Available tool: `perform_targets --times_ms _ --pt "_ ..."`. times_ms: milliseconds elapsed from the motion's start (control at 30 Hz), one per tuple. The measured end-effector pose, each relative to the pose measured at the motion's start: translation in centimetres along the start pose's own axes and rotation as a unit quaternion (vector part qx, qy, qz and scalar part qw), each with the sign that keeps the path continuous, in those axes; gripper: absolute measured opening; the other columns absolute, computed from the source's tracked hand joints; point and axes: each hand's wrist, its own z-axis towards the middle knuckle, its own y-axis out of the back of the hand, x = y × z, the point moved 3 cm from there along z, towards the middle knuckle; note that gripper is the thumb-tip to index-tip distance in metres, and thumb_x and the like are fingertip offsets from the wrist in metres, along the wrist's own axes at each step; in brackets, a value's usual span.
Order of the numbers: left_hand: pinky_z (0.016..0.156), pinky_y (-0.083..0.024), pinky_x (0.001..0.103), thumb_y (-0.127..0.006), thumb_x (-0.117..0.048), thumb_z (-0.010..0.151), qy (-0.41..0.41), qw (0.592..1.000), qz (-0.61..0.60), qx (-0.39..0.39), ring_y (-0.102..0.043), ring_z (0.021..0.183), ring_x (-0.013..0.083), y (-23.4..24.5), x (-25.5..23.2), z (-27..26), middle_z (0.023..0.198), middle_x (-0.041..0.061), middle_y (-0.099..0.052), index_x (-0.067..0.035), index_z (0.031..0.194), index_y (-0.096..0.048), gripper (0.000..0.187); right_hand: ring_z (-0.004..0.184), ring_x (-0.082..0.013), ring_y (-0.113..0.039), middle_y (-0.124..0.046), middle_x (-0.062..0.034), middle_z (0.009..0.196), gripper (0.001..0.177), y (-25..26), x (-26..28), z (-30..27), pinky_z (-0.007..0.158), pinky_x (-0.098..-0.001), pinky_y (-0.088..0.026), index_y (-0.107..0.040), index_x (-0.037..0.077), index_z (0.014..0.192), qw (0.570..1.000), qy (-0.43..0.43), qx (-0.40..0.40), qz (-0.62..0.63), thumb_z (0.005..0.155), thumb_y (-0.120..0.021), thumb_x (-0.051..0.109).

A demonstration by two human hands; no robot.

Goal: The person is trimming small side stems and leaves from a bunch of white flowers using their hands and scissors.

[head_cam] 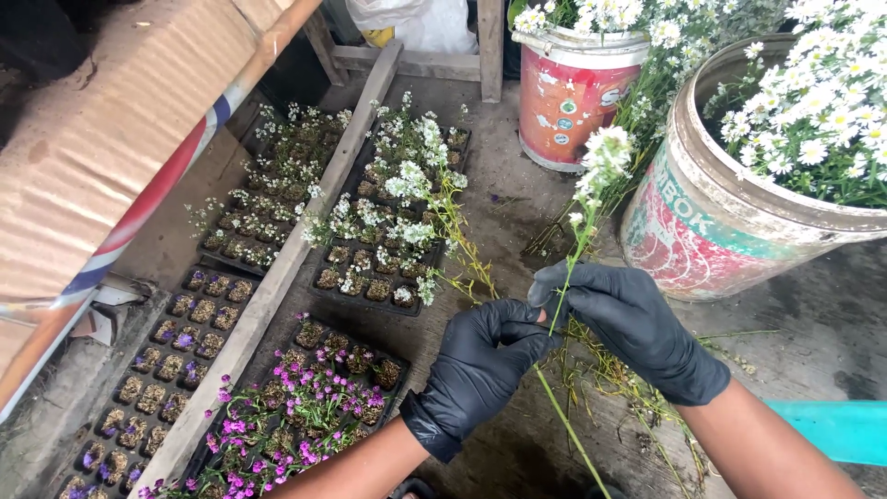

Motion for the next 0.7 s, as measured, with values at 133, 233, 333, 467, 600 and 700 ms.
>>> perform_targets --times_ms 133,233,333,467,600,700 --pt "0.084 -0.066 0.032 -0.085 -0.007 0.079 -0.020 1.000 0.021 0.001 -0.074 0.088 0.0097 0.0 0.0 0.0 0.093 0.004 -0.082 -0.009 0.098 -0.080 0.020 0.091 -0.0340 -0.076 -0.076 -0.0254 0.109 0.033 -0.1 0.6 0.4 0.083 -0.0442 -0.062 -0.067 -0.012 0.119 0.999 0.000 0.006 0.034 0.094 -0.060 0.010" --pt "0.085 -0.067 0.033 -0.084 -0.005 0.080 0.000 1.000 0.009 0.008 -0.073 0.089 0.0098 -0.2 0.2 0.1 0.094 0.005 -0.082 -0.009 0.096 -0.078 0.018 0.087 -0.0318 -0.076 -0.077 -0.0217 0.103 0.033 -0.1 0.9 0.5 0.081 -0.0438 -0.063 -0.071 -0.008 0.114 1.000 0.015 0.020 -0.019 0.095 -0.062 0.018" --pt "0.086 -0.071 0.035 -0.083 -0.001 0.080 0.015 0.999 -0.036 0.000 -0.075 0.089 0.0130 -0.2 0.2 0.1 0.096 0.009 -0.081 -0.006 0.098 -0.077 0.020 0.093 -0.0339 -0.076 -0.078 -0.0254 0.105 0.038 0.8 -0.2 0.2 0.086 -0.0448 -0.059 -0.069 -0.012 0.117 1.000 0.012 -0.017 0.017 0.091 -0.063 0.014" --pt "0.081 -0.065 0.027 -0.087 -0.008 0.077 0.005 1.000 0.028 -0.004 -0.076 0.086 0.0104 0.0 0.1 0.1 0.095 0.005 -0.083 -0.010 0.098 -0.079 0.023 0.088 -0.0418 -0.076 -0.076 -0.0315 0.101 0.039 1.2 -0.5 0.0 0.078 -0.0526 -0.063 -0.067 -0.016 0.115 0.995 0.011 -0.054 0.082 0.089 -0.065 0.013" --pt "0.080 -0.066 0.028 -0.086 -0.006 0.078 0.000 1.000 0.022 -0.002 -0.076 0.086 0.0098 -0.2 0.1 0.1 0.095 0.006 -0.083 -0.009 0.098 -0.079 0.021 0.084 -0.0349 -0.080 -0.079 -0.0240 0.102 0.030 0.9 0.5 0.2 0.081 -0.0440 -0.066 -0.069 -0.011 0.113 0.998 0.033 -0.012 -0.043 0.091 -0.062 0.008" --pt "0.080 -0.064 0.026 -0.089 -0.007 0.075 0.022 1.000 0.017 -0.005 -0.074 0.085 0.0079 -0.2 0.3 0.2 0.094 0.005 -0.083 -0.009 0.097 -0.079 0.024 0.085 -0.0308 -0.079 -0.075 -0.0199 0.109 0.027 0.1 1.6 0.6 0.080 -0.0425 -0.067 -0.073 -0.004 0.109 0.991 0.087 0.041 -0.092 0.096 -0.058 0.015"
